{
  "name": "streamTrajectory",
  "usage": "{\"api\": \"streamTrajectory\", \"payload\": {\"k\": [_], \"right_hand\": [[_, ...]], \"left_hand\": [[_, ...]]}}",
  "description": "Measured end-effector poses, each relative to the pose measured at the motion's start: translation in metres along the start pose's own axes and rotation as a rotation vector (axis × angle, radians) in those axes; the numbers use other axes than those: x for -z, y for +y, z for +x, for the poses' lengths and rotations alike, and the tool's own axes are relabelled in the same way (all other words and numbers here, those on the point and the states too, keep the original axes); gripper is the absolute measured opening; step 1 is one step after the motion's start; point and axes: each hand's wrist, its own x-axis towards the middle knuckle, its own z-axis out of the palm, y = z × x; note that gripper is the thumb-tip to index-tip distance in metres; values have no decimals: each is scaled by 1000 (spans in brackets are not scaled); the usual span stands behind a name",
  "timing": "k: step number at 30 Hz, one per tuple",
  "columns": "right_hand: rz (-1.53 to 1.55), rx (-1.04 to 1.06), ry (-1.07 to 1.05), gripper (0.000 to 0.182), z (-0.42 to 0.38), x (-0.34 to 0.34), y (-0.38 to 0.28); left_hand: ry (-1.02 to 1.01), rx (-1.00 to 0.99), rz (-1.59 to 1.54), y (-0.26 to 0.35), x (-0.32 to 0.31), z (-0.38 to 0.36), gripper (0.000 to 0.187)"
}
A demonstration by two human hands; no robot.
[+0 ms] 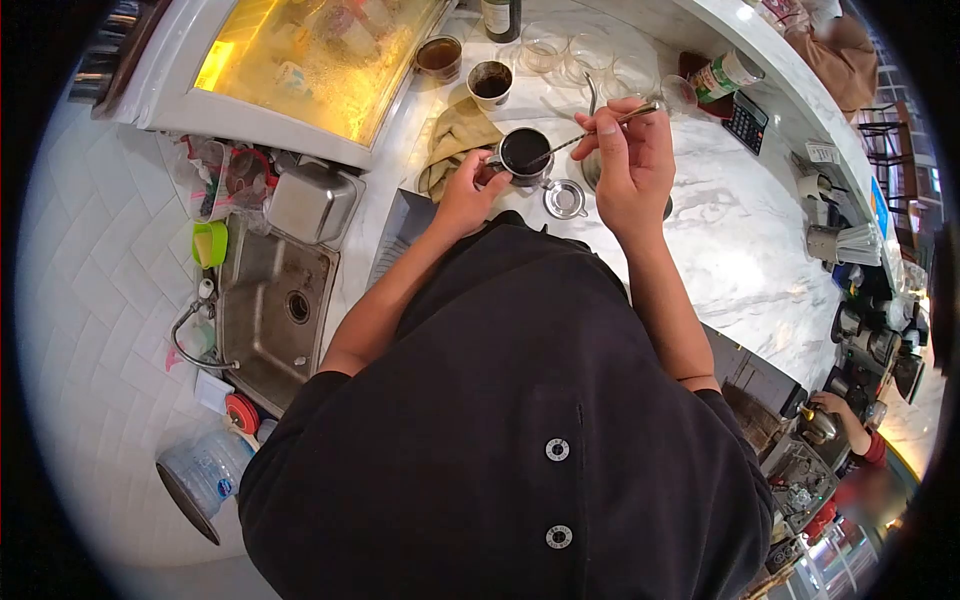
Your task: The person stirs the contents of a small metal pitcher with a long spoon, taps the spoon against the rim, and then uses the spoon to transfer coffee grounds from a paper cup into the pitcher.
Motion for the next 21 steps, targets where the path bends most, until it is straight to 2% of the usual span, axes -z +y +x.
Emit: {"api": "streamTrajectory", "payload": {"k": [11,14,16,21], "right_hand": [[-73,26,55,11,2,0,4],[-161,21,8,14,0,6,-2],[-259,150,17,12,0,9,-1],[-292,117,-65,11,-4,6,-10]], "left_hand": [[16,-18,13,-8,1,2,39],[43,-59,-35,-12,-3,5,38],[72,-94,-84,-12,-4,5,38],[31,-98,-125,-15,-3,6,38]]}}
